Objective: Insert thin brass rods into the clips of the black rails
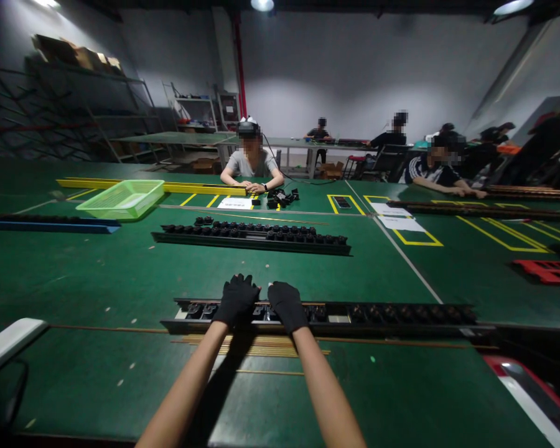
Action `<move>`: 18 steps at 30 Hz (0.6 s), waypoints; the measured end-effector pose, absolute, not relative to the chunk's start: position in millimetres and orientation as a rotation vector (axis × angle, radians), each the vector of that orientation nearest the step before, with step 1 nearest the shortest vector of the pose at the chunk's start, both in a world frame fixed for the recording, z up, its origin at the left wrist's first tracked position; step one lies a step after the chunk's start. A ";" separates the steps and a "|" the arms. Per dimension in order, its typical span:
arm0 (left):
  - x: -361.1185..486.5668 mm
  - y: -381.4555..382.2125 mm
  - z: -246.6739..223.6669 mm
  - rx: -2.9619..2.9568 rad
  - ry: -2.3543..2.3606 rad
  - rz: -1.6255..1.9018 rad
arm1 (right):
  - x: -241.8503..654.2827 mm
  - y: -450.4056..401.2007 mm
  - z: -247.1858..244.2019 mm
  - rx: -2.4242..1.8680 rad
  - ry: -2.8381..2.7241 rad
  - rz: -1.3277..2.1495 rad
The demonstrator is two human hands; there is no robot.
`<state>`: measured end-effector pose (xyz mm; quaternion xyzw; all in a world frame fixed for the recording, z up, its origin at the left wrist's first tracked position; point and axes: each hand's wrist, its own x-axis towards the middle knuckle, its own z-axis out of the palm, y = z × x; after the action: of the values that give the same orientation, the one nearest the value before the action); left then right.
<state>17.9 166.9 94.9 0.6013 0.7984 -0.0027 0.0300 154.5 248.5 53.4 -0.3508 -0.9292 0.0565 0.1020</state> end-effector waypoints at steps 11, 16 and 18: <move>42.4 174.4 86.3 1.734 2.593 0.068 | 154.3 248.3 55.0 -1.040 -2.756 0.189; 50.7 182.4 101.4 1.762 2.602 0.093 | 153.7 249.2 54.2 -1.050 -2.716 0.208; 54.6 184.8 102.9 1.790 2.569 0.095 | 154.3 249.3 49.4 -1.067 -2.680 0.222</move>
<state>54.6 184.8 102.9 0.5714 0.8201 0.0302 0.0042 154.3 249.3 49.4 -0.3661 -0.9191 0.0761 0.1240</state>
